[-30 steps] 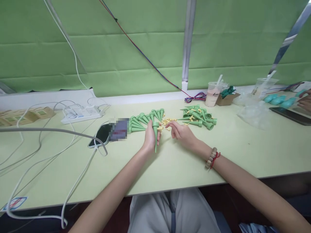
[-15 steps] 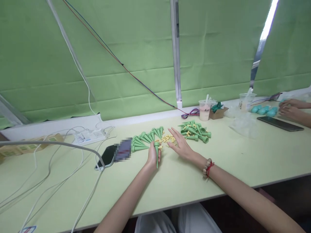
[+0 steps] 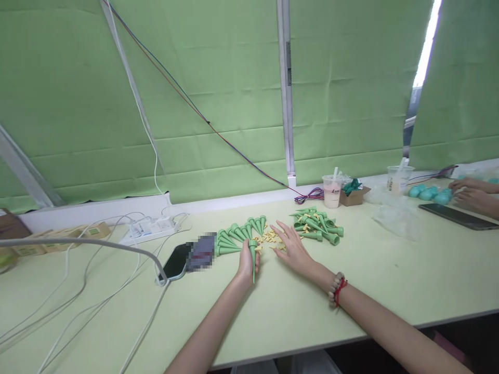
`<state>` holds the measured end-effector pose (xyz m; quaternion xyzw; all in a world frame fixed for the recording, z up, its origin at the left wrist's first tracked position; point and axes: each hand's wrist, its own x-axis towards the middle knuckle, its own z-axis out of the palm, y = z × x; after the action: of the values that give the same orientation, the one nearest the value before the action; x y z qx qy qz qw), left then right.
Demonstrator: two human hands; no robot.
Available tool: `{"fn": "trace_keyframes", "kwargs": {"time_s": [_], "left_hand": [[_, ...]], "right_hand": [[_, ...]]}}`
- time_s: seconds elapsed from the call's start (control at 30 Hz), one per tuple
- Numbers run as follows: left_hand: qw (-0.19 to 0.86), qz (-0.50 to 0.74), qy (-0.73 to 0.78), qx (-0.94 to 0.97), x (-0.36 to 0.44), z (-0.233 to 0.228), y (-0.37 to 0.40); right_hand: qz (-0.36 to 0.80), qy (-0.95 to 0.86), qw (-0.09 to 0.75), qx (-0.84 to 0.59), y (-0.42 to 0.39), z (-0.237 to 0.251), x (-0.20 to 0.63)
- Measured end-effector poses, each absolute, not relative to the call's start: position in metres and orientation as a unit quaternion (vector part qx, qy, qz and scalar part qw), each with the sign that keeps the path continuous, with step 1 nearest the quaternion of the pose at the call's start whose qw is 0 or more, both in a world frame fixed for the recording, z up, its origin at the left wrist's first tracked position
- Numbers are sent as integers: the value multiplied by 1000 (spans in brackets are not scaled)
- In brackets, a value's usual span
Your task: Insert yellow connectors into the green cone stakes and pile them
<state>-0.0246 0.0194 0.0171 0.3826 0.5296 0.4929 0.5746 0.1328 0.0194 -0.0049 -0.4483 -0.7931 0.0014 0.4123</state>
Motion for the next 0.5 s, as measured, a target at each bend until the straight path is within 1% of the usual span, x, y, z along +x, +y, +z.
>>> {"fn": "trace_keyframes", "kwargs": {"time_s": [0.1,0.23,0.43,0.5], "left_hand": [[575,494,530,380,-23,18,17],[531,507,545,404,-17,19,13],[468,531,519,479,-9,16,5],[432,550,509,502,-8,14,2]], "right_hand": [[20,-803,420,-423,19,-3,133],[103,-807,430,-393,14,2,130],[139,-840,388,-353,0,8,124],[147,-842,386,-347,-2,8,122]]}}
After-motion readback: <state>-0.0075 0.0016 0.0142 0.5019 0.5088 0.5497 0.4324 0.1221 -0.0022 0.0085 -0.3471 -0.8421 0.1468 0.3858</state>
